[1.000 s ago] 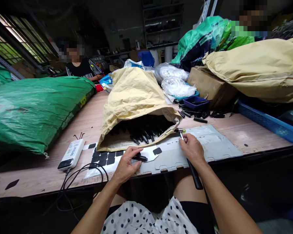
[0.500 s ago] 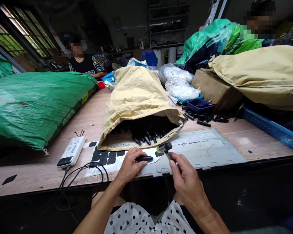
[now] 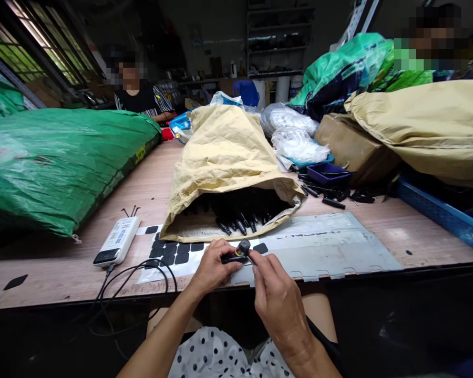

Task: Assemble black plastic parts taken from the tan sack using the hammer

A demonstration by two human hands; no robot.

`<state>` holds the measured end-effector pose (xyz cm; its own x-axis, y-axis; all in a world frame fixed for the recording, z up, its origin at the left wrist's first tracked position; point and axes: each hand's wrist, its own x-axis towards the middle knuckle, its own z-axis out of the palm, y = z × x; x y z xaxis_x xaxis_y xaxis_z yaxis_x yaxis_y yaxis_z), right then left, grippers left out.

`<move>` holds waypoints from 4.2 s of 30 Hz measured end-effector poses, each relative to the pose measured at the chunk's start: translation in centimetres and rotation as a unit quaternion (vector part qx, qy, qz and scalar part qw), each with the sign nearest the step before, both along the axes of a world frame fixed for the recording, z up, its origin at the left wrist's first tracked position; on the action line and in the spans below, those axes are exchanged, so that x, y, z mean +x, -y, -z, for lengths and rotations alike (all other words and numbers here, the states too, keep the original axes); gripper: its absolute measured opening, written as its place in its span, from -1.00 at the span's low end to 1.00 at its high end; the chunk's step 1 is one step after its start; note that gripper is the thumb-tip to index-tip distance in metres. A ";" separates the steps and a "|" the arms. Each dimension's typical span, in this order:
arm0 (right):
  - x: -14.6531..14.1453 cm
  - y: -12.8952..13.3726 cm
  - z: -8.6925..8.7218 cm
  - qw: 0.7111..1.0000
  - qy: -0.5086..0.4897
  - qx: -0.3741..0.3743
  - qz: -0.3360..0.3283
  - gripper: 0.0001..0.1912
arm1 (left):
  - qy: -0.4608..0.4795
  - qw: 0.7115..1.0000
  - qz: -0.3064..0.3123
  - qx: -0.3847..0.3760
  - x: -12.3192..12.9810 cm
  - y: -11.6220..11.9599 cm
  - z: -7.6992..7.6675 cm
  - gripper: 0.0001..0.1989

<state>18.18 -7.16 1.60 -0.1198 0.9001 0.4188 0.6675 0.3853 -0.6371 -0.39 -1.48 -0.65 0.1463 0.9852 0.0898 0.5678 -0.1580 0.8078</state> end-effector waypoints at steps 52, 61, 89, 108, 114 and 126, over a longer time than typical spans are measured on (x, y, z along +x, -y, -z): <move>7.5 -6.1 4.5 0.913 0.282 0.041 0.293 -0.65 | -0.011 0.975 0.219 0.017 2.0 6.6 -3.1 -0.76; 7.8 -6.4 5.0 0.913 0.269 0.084 0.296 -0.70 | -0.220 0.927 0.108 -0.285 3.0 9.4 6.5 -0.56; 7.8 -6.4 5.0 0.913 0.270 0.087 0.293 -0.69 | -0.237 0.926 -0.260 -0.137 -0.5 -4.8 -4.0 -0.80; 8.2 -6.6 4.8 0.921 0.268 0.059 0.278 -0.73 | -0.049 0.996 0.045 0.064 -0.5 -1.0 -0.2 -0.86; 8.1 -4.9 2.5 0.938 0.208 0.049 0.273 -0.67 | -0.043 0.996 0.046 0.060 -0.6 -1.0 -0.2 -0.86; 0.3 -1.2 1.2 1.000 -0.008 0.017 -0.015 -0.64 | -0.028 0.998 0.034 0.034 -0.5 -1.2 0.0 -0.86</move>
<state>18.46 -5.98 0.43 -0.1401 0.8816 0.4507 0.6450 0.4266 -0.6340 -0.87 -0.27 -0.68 0.2187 0.9648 0.1463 0.5977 -0.2510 0.7615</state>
